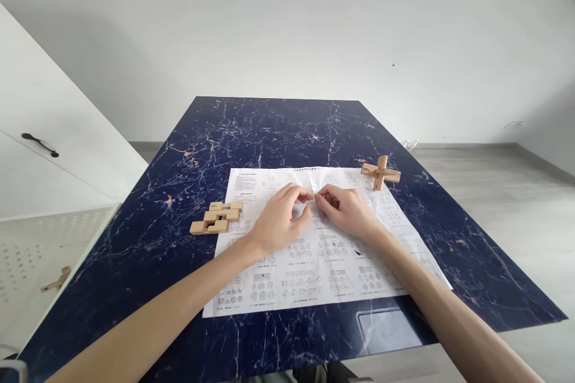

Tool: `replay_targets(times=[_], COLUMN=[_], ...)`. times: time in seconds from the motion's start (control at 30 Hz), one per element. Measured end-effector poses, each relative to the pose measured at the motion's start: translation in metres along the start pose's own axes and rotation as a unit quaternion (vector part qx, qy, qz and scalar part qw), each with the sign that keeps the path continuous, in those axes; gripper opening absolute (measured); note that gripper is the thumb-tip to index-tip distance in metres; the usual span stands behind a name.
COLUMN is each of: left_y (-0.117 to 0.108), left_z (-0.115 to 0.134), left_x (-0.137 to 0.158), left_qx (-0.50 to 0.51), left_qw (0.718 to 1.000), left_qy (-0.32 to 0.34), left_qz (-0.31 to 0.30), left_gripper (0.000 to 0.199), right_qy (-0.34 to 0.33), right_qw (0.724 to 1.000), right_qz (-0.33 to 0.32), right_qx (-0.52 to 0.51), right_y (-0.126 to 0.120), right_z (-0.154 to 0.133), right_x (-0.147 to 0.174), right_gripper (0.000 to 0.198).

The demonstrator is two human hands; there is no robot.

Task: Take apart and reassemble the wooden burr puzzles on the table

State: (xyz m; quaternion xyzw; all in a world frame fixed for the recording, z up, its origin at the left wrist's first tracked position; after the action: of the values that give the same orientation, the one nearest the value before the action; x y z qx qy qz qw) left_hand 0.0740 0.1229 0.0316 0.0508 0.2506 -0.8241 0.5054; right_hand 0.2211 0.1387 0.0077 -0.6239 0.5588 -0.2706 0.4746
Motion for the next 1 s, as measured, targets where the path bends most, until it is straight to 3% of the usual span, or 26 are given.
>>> replay_targets(times=[0.13,0.27,0.47,0.57,0.8,1.0], left_y=[-0.001,-0.04,-0.126,-0.149,-0.157,-0.152], left_z=[0.015,0.017,-0.009,-0.018,-0.02,-0.018], left_x=[0.016,0.042,0.082,0.098,0.101,0.09], left_qx=[-0.144,-0.239,-0.284,-0.265,-0.239,-0.253], left_qw=[0.986,0.969,0.952,0.948,0.947,0.947], left_qy=[0.054,0.035,-0.111,-0.176,-0.215,-0.196], left_qz=[-0.062,-0.056,-0.006,0.007,0.006,0.035], left_gripper=[0.02,0.034,0.093,0.097,0.094,0.088], right_qy=[-0.006,-0.004,-0.017,-0.021,-0.03,-0.028], right_qw=[1.0,1.0,1.0,1.0,0.999,0.999], right_qz=[0.0,-0.009,-0.006,0.001,0.007,0.006], right_qx=[-0.001,-0.003,-0.017,-0.017,-0.016,-0.018], right_y=[0.0,0.004,0.009,0.008,0.005,0.005], right_z=[0.0,0.003,0.005,0.004,0.003,0.004], right_x=[0.0,0.0,0.0,0.0,0.0,0.0], right_gripper=[0.029,0.03,0.028,0.026,0.028,0.025])
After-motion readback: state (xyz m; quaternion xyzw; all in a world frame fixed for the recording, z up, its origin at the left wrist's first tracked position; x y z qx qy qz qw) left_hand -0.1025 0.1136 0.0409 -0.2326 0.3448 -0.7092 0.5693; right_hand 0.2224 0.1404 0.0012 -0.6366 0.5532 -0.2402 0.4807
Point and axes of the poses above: each hand's wrist, its own x-axis away from the middle knuckle, its own y-axis out of the palm, z = x × y, the point moved 9 cm from there along -x, towards the middle knuckle, and after that the axes turned 15 degrees about x, right-handed, at the moved point
